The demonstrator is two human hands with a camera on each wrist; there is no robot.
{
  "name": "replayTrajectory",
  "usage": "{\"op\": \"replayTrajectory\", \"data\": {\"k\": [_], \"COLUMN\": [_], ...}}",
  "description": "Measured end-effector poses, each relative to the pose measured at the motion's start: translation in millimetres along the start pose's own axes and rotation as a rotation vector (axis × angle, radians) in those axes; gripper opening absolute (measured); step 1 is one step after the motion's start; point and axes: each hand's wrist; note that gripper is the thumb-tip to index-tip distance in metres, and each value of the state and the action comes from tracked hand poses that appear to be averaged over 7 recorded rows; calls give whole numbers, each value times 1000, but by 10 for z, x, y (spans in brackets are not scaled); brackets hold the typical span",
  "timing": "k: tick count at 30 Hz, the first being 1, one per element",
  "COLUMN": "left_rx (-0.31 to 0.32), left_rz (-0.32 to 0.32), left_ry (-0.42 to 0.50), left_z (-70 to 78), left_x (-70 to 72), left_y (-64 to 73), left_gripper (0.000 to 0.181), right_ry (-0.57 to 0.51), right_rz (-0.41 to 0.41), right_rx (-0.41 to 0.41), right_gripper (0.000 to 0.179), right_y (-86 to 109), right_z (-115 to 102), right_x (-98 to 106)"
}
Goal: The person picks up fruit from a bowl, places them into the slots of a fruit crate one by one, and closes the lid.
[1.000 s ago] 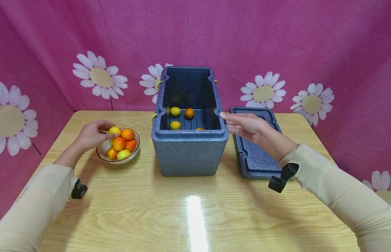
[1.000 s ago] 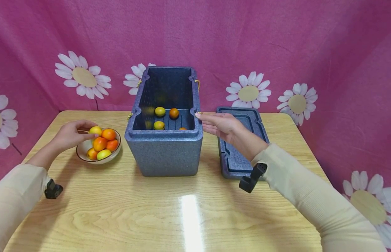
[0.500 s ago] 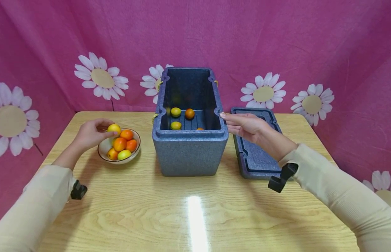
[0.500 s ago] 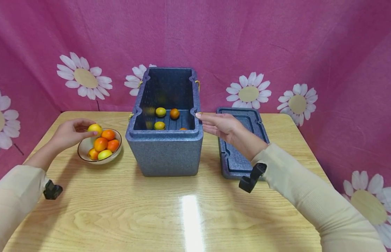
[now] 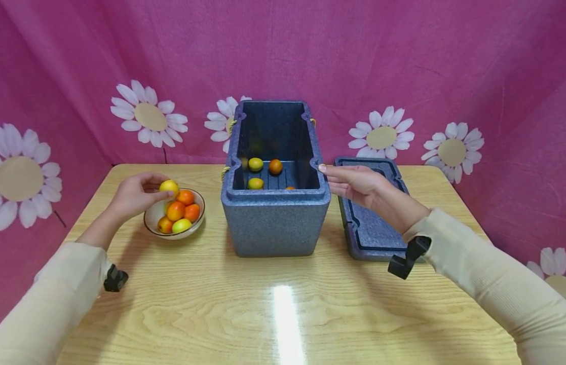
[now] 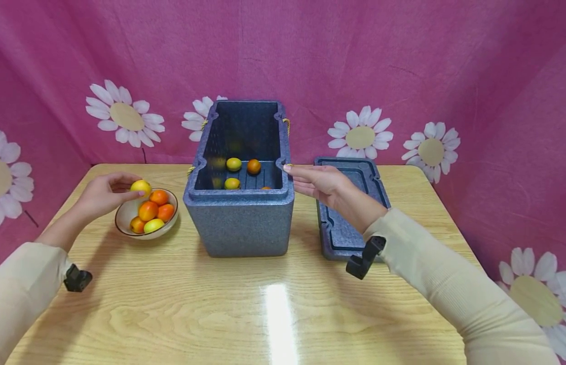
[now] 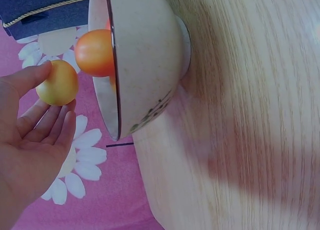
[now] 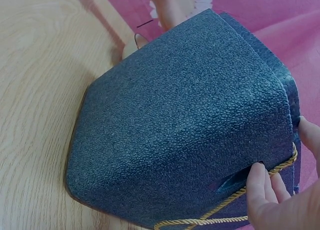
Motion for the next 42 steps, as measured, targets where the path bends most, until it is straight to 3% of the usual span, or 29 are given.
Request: {"op": "replayTrajectory", "data": {"k": [21, 31, 42], "left_rx": [-31, 5, -52], "left_rz": [-29, -68, -68], "left_ry": [27, 61, 85], "left_z": [147, 287, 408], "left_x": [-25, -26, -45], "left_y": [88, 129, 128], "left_gripper": [50, 52, 53], "right_ry": [5, -1, 16], "right_rz": [-11, -3, -6], "right_rx": [5, -24, -73], "right_gripper": [68, 73, 74], "right_y": [4, 15, 48], "right_z": [8, -47, -123], "right_x": [-14, -11, 4]}}
Point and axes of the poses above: each hand's wrist, its own y-axis away from the middle knuckle, its own x-axis out of the back of the hand, z = x × y, and after that the axes turned 3 degrees about -x, right-handed
